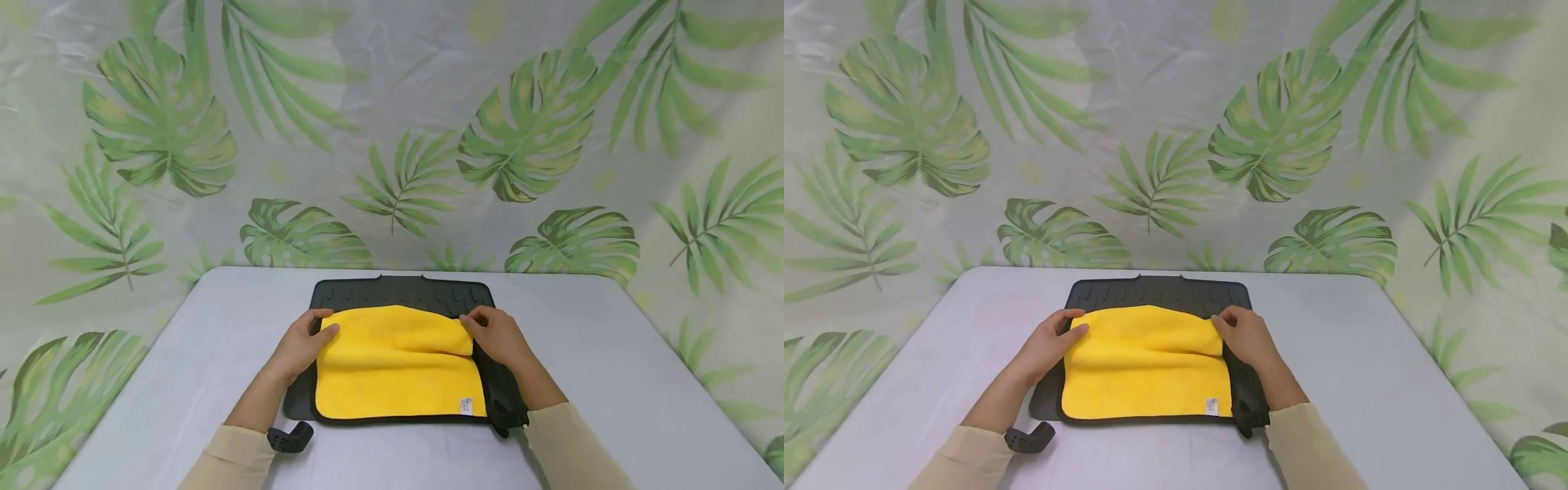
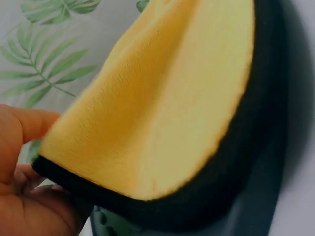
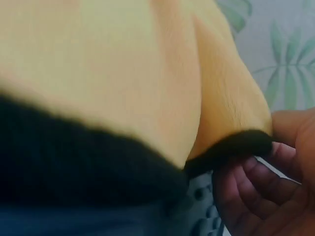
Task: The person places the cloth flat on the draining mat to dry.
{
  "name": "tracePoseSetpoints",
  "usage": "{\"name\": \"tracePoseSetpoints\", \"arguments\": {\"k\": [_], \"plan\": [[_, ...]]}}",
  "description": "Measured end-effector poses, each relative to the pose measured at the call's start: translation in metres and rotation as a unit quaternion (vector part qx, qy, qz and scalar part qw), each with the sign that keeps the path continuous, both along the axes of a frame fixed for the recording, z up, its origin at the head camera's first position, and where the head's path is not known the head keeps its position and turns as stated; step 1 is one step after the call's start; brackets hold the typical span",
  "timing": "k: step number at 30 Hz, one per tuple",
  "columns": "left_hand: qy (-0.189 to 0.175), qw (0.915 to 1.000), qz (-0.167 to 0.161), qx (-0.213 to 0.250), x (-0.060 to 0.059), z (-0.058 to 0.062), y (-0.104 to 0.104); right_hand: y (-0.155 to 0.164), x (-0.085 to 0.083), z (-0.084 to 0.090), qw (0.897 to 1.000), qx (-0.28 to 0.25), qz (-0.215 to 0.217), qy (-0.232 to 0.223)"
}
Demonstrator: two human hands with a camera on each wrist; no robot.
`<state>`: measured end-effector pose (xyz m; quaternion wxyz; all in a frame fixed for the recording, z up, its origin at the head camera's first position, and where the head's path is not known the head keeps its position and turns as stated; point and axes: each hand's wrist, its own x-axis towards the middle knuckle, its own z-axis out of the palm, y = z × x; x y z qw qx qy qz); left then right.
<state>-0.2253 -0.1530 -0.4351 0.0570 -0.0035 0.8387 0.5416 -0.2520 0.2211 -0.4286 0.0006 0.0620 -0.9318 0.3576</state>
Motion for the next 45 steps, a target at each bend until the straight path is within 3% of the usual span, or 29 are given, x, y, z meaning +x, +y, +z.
{"name": "tracePoseSetpoints", "arguments": {"k": [3, 6, 9, 12, 24, 36, 40, 45], "plan": [[-0.039, 0.9974, -0.019, 0.059, -0.009, -0.005, 0.0, 0.001, -0.008, -0.002, 0.999, -0.023, 0.021, -0.037], [-0.073, 0.9932, -0.032, 0.085, -0.019, -0.005, 0.0, -0.001, -0.016, 0.0, 0.994, -0.03, 0.055, -0.087], [-0.101, 0.9908, -0.048, 0.076, -0.029, -0.003, 0.0, -0.005, -0.023, 0.001, 0.99, -0.008, 0.079, -0.114], [-0.116, 0.9908, -0.052, 0.047, -0.036, -0.001, 0.001, -0.009, -0.029, 0.001, 0.99, 0.018, 0.086, -0.11], [-0.064, 0.9976, -0.01, -0.024, -0.046, 0.006, -0.001, -0.013, -0.037, 0.008, 0.992, 0.063, 0.073, -0.082], [-0.05, 0.9969, -0.022, -0.058, -0.053, 0.018, -0.007, -0.008, -0.045, 0.004, 0.998, 0.043, 0.013, -0.033], [-0.052, 0.9963, -0.016, -0.066, -0.053, 0.022, -0.008, -0.007, -0.045, 0.001, 0.999, 0.041, -0.005, -0.025], [-0.079, 0.995, 0.022, -0.057, -0.052, 0.023, -0.014, -0.001, -0.044, 0.0, 0.998, 0.024, -0.042, -0.039]]}}
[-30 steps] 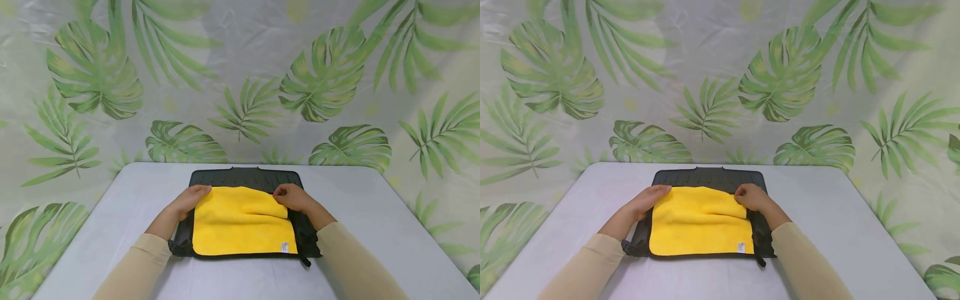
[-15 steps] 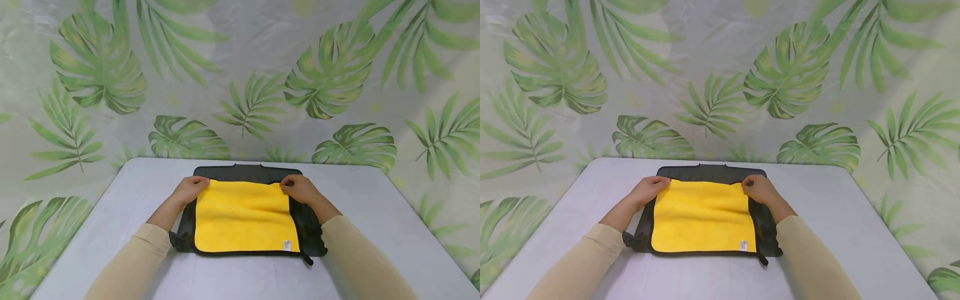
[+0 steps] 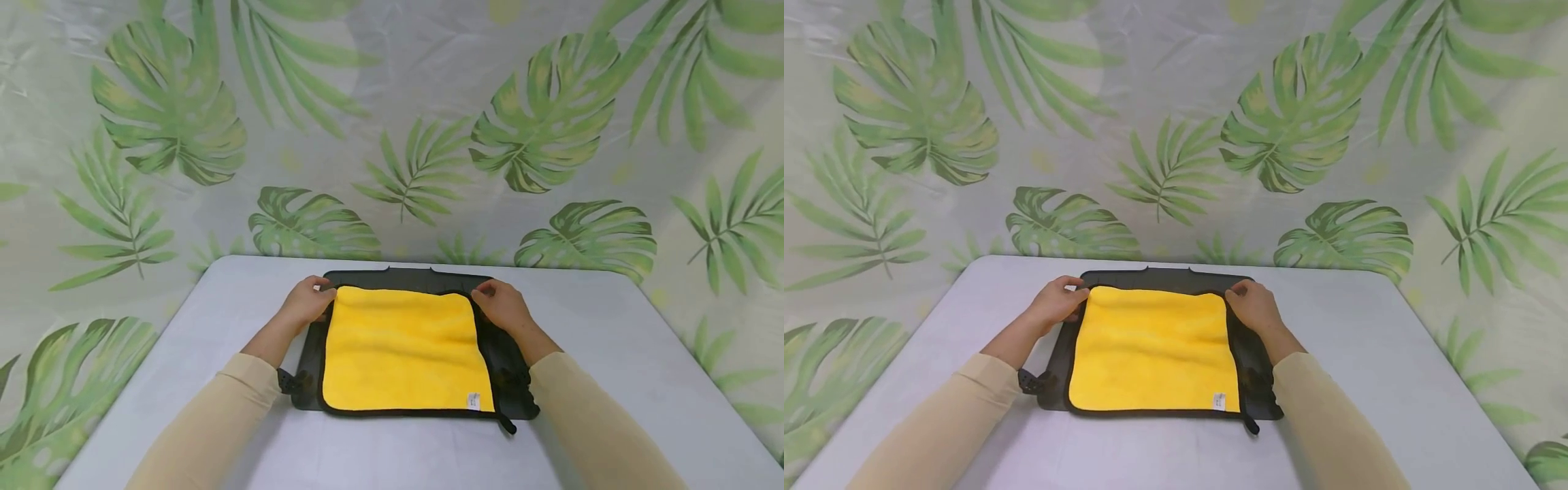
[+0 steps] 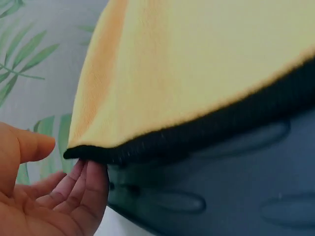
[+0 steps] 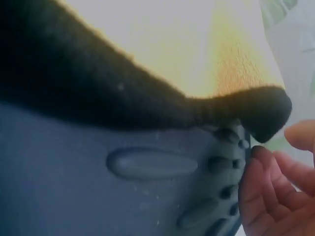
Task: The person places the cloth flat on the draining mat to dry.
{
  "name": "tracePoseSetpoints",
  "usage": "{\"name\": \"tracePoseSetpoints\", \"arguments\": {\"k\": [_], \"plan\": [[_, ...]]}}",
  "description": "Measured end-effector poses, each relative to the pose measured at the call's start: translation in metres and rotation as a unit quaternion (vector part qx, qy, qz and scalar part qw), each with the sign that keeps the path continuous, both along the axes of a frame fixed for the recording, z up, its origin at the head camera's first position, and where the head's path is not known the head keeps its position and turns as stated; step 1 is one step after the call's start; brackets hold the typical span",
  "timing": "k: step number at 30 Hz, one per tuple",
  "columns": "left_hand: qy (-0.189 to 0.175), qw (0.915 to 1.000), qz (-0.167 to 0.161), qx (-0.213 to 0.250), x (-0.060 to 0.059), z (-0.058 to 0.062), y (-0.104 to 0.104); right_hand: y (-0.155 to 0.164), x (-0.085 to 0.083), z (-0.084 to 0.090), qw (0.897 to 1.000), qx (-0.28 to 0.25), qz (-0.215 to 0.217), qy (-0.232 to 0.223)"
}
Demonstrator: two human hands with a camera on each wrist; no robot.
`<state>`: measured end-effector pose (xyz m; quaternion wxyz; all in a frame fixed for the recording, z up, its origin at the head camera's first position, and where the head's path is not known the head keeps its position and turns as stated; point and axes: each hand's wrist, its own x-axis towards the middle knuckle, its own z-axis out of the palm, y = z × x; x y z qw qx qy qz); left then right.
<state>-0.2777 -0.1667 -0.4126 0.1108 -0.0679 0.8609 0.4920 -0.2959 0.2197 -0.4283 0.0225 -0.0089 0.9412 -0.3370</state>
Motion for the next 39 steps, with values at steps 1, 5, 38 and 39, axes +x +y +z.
{"name": "tracePoseSetpoints", "arguments": {"k": [1, 5, 38, 39], "plan": [[-0.009, 0.9999, 0.007, -0.001, 0.0, -0.001, -0.001, 0.001, 0.0, 0.0, 1.0, -0.006, -0.006, -0.009], [-0.044, 0.9989, 0.012, -0.005, -0.003, -0.004, -0.004, 0.003, -0.001, 0.0, 0.998, -0.023, 0.003, -0.051], [-0.055, 0.996, 0.069, -0.013, -0.04, -0.002, 0.013, -0.015, -0.03, -0.002, 0.971, -0.207, -0.088, -0.084], [-0.054, 0.9957, 0.075, -0.009, -0.042, -0.003, 0.015, -0.015, -0.032, -0.003, 0.969, -0.213, -0.092, -0.083]]}}
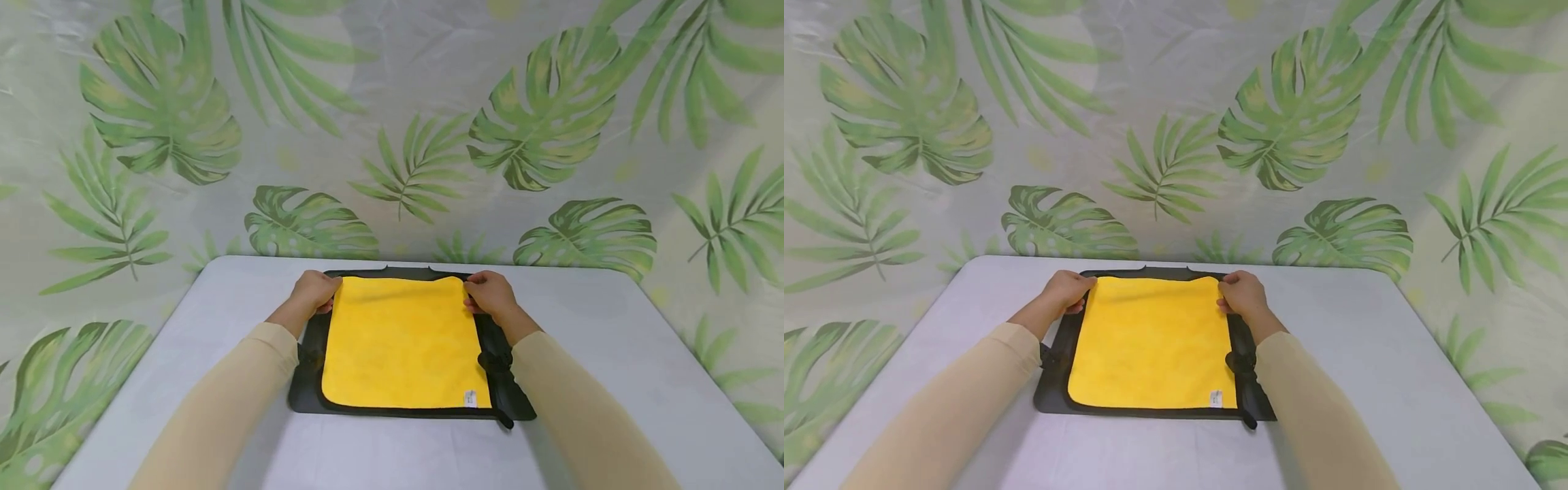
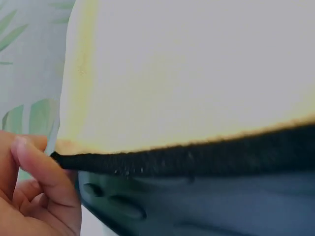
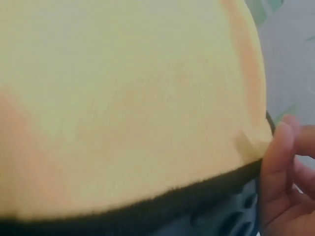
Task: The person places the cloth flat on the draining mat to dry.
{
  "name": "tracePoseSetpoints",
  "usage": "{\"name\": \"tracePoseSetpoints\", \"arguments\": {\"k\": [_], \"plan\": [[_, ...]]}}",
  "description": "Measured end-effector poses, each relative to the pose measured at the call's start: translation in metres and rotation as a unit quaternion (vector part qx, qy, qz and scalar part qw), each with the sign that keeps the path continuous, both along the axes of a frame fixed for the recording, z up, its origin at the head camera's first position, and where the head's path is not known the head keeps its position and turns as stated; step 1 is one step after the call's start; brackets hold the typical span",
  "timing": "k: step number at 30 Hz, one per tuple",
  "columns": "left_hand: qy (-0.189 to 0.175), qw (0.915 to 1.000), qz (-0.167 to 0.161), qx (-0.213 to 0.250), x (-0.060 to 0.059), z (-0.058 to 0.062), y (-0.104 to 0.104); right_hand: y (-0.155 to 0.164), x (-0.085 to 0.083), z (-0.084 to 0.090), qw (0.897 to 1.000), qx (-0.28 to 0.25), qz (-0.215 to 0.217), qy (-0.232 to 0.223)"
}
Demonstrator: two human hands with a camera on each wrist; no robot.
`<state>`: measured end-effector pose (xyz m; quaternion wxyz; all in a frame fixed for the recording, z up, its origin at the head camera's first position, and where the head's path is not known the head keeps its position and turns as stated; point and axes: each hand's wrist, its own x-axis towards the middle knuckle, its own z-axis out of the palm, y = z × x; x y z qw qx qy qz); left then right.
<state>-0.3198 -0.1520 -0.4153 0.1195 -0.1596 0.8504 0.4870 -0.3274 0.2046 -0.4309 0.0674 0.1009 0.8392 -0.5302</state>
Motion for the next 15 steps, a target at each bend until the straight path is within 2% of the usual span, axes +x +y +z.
{"name": "tracePoseSetpoints", "arguments": {"k": [4, 10, 15], "plan": [[0.005, 0.9996, 0.025, 0.013, -0.0038, 0.0001, 0.0026, -0.0022, -0.0051, -0.0019, 1.0, -0.018, -0.014, -0.007], [0.014, 0.9961, 0.048, 0.073, -0.0046, 0.0031, 0.0038, -0.0044, -0.0051, 0.0021, 0.999, -0.017, -0.04, 0.009], [0.021, 0.9965, 0.046, 0.066, -0.0078, -0.002, 0.0029, -0.0065, -0.0033, 0.0003, 0.996, -0.043, -0.073, 0.018]]}}
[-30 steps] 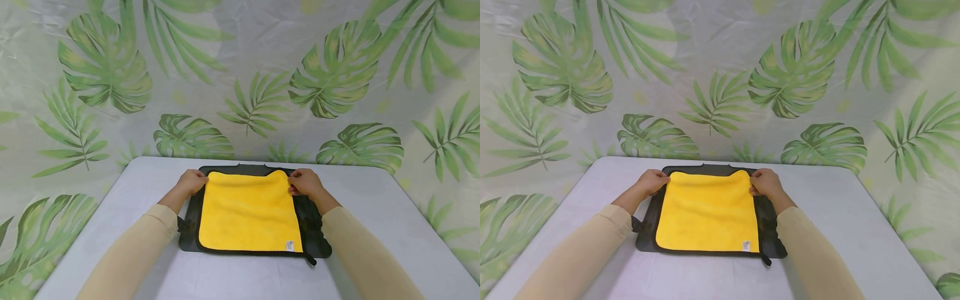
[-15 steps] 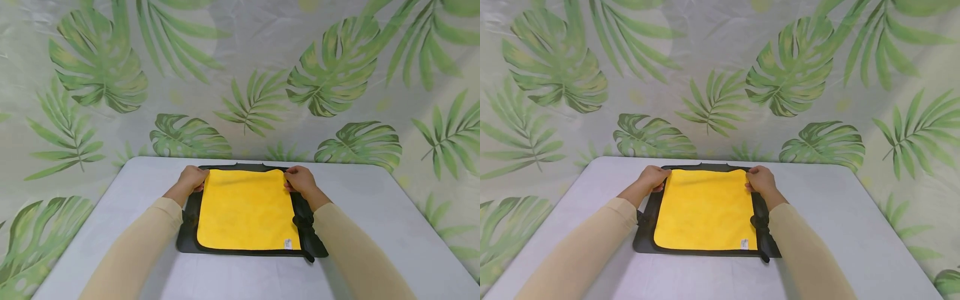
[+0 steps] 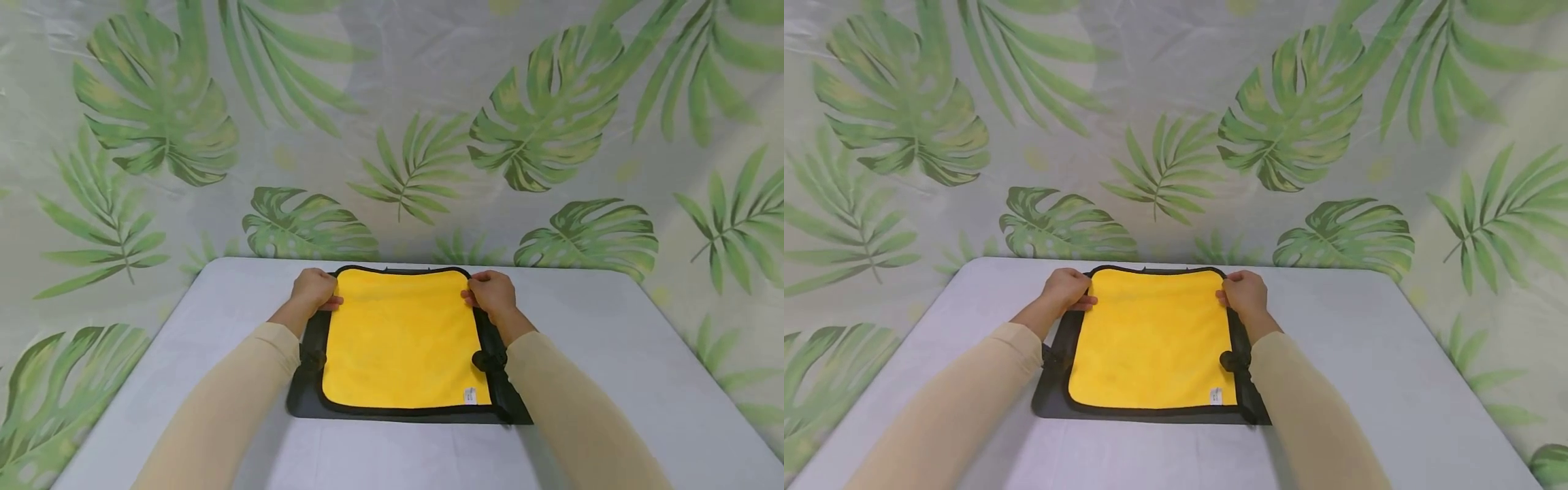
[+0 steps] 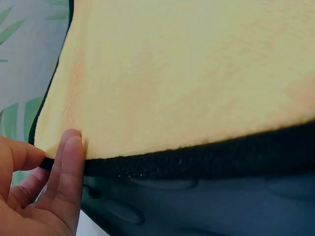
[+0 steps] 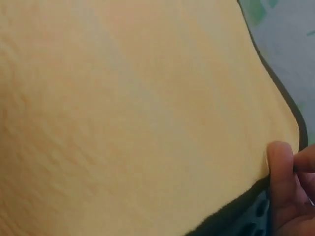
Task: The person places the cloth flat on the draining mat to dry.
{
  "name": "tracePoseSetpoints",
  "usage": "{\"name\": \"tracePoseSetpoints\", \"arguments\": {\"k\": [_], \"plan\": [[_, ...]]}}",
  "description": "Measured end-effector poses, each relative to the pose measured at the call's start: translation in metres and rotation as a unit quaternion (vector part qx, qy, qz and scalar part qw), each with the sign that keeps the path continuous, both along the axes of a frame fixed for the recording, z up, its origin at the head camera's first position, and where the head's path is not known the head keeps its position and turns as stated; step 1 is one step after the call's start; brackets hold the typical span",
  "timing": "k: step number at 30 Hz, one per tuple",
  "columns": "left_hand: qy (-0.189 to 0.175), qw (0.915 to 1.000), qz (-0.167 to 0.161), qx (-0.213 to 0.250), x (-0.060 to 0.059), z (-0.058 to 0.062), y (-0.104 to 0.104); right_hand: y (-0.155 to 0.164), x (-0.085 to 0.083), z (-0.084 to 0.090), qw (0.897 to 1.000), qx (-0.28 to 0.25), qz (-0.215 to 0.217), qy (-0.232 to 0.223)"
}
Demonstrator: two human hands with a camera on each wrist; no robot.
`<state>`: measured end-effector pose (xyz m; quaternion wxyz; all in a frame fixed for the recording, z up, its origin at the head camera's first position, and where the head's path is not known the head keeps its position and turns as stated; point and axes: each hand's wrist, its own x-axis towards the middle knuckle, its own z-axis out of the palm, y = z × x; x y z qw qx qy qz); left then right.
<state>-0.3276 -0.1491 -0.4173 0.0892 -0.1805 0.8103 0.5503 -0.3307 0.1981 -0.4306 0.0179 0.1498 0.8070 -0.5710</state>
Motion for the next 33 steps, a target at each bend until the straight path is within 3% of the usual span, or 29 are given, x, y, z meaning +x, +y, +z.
{"name": "tracePoseSetpoints", "arguments": {"k": [4, 6, 8, 10, 13, 16, 18, 20, 22, 24, 27, 31, 33], "plan": [[0.018, 0.9996, -0.012, -0.02, 0.0, -0.003, 0.001, -0.003, 0.001, -0.005, 1.0, 0.009, -0.005, 0.01], [0.035, 0.9973, -0.03, -0.057, 0.003, 0.0, 0.003, -0.005, 0.002, -0.007, 0.998, 0.05, 0.008, 0.023], [0.061, 0.9893, -0.061, -0.118, 0.007, 0.004, 0.007, -0.007, 0.003, -0.008, 0.993, 0.108, 0.029, 0.044], [0.087, 0.9735, -0.101, -0.186, 0.01, 0.007, 0.011, -0.011, 0.003, -0.01, 0.98, 0.174, 0.066, 0.074], [0.118, 0.9345, -0.179, -0.284, 0.012, 0.007, 0.022, -0.022, 0.003, -0.01, 0.945, 0.26, 0.154, 0.124], [0.125, 0.8877, -0.279, -0.345, 0.013, 0.004, 0.038, -0.039, 0.006, -0.011, 0.892, 0.323, 0.276, 0.154], [0.116, 0.8579, -0.335, -0.372, 0.016, 0.001, 0.052, -0.051, 0.009, -0.009, 0.855, 0.351, 0.352, 0.149], [0.1, 0.8371, -0.37, -0.39, 0.021, -0.004, 0.065, -0.063, 0.015, -0.006, 0.824, 0.375, 0.406, 0.123], [0.079, 0.8234, -0.383, -0.411, 0.027, -0.007, 0.075, -0.072, 0.02, -0.002, 0.803, 0.396, 0.436, 0.09], [0.059, 0.8176, -0.387, -0.423, 0.032, -0.008, 0.079, -0.076, 0.022, 0.001, 0.795, 0.412, 0.442, 0.051], [0.032, 0.8198, -0.386, -0.422, 0.033, -0.006, 0.075, -0.069, 0.015, 0.002, 0.79, 0.435, 0.431, 0.006], [-0.002, 0.8404, -0.363, -0.402, 0.032, -0.005, 0.059, -0.042, 0.005, 0.003, 0.8, 0.443, 0.403, -0.034], [-0.012, 0.8464, -0.347, -0.404, 0.031, -0.005, 0.049, -0.027, 0.002, 0.004, 0.807, 0.443, 0.388, -0.046]]}}
